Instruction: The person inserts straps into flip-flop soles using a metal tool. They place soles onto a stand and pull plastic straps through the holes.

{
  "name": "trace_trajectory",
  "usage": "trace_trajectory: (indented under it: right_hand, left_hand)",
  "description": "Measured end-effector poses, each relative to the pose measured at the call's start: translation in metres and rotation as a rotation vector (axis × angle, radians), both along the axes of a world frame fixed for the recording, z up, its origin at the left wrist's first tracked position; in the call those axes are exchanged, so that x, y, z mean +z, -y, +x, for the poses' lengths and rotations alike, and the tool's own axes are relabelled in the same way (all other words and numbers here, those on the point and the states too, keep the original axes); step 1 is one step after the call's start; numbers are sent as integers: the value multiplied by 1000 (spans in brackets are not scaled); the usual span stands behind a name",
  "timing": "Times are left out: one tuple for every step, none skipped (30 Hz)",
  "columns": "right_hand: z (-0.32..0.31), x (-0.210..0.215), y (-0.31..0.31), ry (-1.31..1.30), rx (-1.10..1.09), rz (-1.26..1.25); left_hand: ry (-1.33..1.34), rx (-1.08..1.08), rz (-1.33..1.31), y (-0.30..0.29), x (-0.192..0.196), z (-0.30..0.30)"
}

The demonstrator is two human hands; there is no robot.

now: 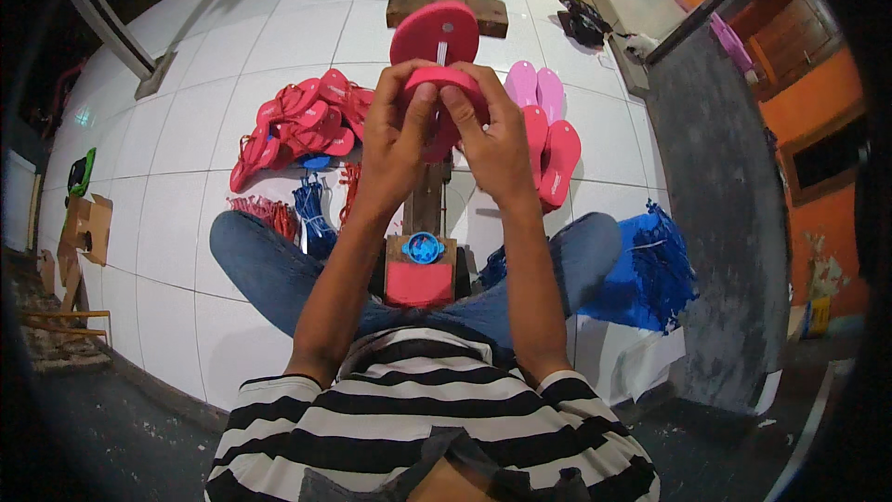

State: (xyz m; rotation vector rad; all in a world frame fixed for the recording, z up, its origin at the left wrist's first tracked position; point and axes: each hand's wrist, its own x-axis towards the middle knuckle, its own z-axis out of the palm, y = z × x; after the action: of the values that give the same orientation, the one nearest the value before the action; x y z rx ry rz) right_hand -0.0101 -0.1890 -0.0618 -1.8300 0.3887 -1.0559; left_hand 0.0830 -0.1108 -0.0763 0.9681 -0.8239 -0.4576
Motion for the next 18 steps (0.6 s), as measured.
trace_trajectory:
  right_hand:
    - [-2, -5, -7, 25, -29, -43]
    - [-7, -14, -14, 46, -62, -75]
    - [-13, -16, -24, 23, -112, -87]
    - [-21, -18, -37, -2, -163, -99]
    - [-44, -20, -58, -13, -181, -185]
    - [-68, -18, -87, -2, -195, -294]
    - [-70, -1, -99, -277, -269, -82]
    - [-65, 1, -110, -577, -259, 125]
    - [-72, -17, -105, -469, -212, 126]
    - [-79, -34, -101, -359, -167, 130]
    - [-78, -38, -94, -194, -124, 87]
    - [-79, -35, -94, -243, -215, -22]
    - [-80, -33, -96, -289, -306, -130]
    - [-82, -32, -99, -341, -394, -235]
    - [-82, -33, -104, -418, -327, -216]
    - [-78, -36, -112, -495, -258, -196]
    - [-73, -36, -115, -567, -197, -187]
    - [-66, -37, -116, -579, -200, -184]
  left_hand:
    - [8, 25, 16, -8, 1, -7]
    - [12, 46, 44, -17, -1, -15]
    - [15, 70, 75, -28, 0, -23]
    - [-24, 56, 97, -38, 2, -30]
    - [10, 129, 197, -69, -8, -52]
    - [71, 141, 225, -76, -6, -51]
    - [130, 146, 246, -82, -1, -51]
    - [204, 135, 276, -82, -3, -38]
    - [208, 60, 355, -94, -10, -41]
    - [211, -18, 431, -106, -16, -45]
    - [259, -74, 455, -108, -13, -41]
    - [278, -24, 526, -110, -14, -39]
    - [298, 29, 526, -107, -15, -35]
    - [313, 81, 533, -103, -17, -31]
    - [327, 134, 539, -100, -18, -28]
    - [394, 164, 577, -100, -14, -27]
    - [463, 212, 523, -97, -13, -27]
    - [531, 261, 469, -94, -12, -28]
